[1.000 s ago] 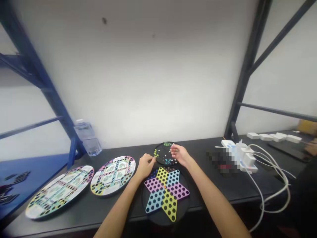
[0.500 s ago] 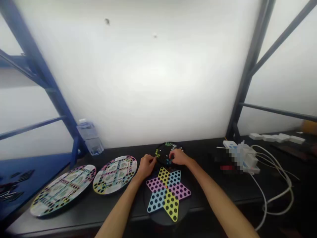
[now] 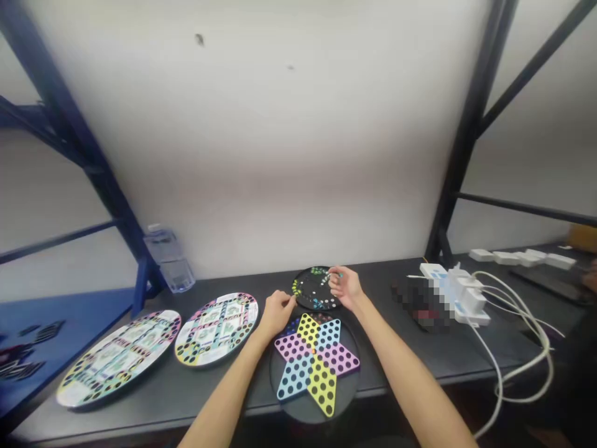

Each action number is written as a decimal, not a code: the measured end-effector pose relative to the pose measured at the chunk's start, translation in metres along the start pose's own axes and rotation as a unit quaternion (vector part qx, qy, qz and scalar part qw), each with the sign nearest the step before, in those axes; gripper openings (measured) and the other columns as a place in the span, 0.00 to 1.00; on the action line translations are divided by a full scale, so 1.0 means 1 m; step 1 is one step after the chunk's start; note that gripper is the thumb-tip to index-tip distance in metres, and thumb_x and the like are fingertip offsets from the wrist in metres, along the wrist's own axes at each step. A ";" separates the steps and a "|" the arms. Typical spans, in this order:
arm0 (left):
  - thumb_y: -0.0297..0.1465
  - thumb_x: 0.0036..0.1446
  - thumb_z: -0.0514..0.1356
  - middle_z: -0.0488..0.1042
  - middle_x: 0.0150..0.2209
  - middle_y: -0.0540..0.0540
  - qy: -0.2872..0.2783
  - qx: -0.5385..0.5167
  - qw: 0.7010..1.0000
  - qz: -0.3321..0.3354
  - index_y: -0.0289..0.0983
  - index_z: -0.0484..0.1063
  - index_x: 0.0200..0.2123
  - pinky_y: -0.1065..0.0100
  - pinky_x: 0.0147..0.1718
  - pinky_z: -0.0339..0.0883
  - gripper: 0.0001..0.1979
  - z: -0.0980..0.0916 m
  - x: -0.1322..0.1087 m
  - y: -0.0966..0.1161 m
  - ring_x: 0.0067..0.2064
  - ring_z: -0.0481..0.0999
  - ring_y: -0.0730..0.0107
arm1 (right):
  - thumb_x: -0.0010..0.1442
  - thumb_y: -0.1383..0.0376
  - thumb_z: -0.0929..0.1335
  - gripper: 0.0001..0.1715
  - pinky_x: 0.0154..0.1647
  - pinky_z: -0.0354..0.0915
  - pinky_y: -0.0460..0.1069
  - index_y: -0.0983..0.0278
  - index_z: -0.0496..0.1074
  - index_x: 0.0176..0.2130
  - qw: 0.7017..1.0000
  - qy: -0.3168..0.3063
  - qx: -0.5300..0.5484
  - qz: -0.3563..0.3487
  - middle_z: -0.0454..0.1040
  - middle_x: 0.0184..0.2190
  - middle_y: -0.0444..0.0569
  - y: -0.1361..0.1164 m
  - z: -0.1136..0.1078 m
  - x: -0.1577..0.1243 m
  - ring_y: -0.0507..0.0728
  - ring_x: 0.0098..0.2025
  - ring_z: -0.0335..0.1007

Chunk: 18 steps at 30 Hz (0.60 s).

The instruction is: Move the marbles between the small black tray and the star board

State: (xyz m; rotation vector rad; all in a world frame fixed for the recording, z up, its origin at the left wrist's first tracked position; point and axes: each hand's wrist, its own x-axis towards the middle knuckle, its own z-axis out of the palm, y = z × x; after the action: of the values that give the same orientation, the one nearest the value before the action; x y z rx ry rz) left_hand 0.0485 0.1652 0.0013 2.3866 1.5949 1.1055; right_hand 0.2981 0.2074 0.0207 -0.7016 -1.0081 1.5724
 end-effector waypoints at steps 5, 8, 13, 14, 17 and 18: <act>0.36 0.65 0.52 0.73 0.25 0.47 -0.004 -0.004 1.000 0.003 0.38 0.74 0.21 0.67 0.36 0.59 0.21 0.000 0.000 0.002 0.33 0.70 0.68 | 0.55 0.51 0.69 0.22 0.14 0.37 0.43 0.61 0.59 0.23 0.994 0.060 -0.085 0.039 0.51 0.16 0.35 0.014 0.009 0.006 0.46 0.16 0.37; 0.36 0.65 0.52 0.73 0.25 0.47 -0.003 -0.006 1.000 0.008 0.38 0.73 0.20 0.67 0.36 0.59 0.21 -0.001 -0.001 0.003 0.33 0.70 0.68 | 0.54 0.51 0.70 0.23 0.16 0.43 0.44 0.62 0.62 0.21 0.947 0.089 -0.309 -0.009 0.54 0.13 0.37 0.023 0.011 0.009 0.47 0.16 0.45; 0.36 0.65 0.53 0.72 0.24 0.47 0.000 -0.005 1.000 0.006 0.38 0.71 0.20 0.67 0.35 0.58 0.21 0.000 -0.002 0.003 0.32 0.69 0.69 | 0.49 0.55 0.74 0.15 0.28 0.58 0.45 0.64 0.74 0.23 0.787 0.043 -0.613 -0.053 0.73 0.20 0.45 0.020 0.017 0.009 0.52 0.26 0.67; 0.35 0.65 0.53 0.72 0.24 0.47 0.000 -0.005 1.000 0.006 0.38 0.71 0.20 0.67 0.35 0.57 0.21 0.000 -0.002 0.003 0.32 0.69 0.69 | 0.49 0.55 0.74 0.15 0.29 0.59 0.45 0.64 0.75 0.23 0.768 0.036 -0.638 -0.042 0.75 0.21 0.46 0.019 0.020 0.010 0.53 0.27 0.69; 0.35 0.65 0.53 0.73 0.25 0.47 0.000 -0.006 1.000 0.009 0.38 0.72 0.20 0.67 0.36 0.58 0.20 0.000 -0.002 0.003 0.33 0.69 0.69 | 0.47 0.54 0.76 0.16 0.30 0.60 0.46 0.63 0.75 0.22 0.737 0.017 -0.675 -0.026 0.76 0.23 0.49 0.020 0.028 0.012 0.55 0.29 0.71; 0.35 0.65 0.53 0.73 0.25 0.47 0.000 -0.006 1.000 0.009 0.38 0.72 0.20 0.67 0.36 0.58 0.20 0.000 -0.002 0.003 0.33 0.69 0.69 | 0.46 0.55 0.76 0.15 0.29 0.60 0.46 0.63 0.75 0.22 0.733 0.010 -0.680 -0.022 0.76 0.22 0.49 0.021 0.030 0.013 0.55 0.28 0.71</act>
State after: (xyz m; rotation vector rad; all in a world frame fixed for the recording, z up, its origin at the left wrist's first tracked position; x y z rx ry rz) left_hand 0.0503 0.1625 0.0018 2.3991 1.5657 1.1133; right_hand 0.2596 0.2117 0.0174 -1.6149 -2.1128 0.5038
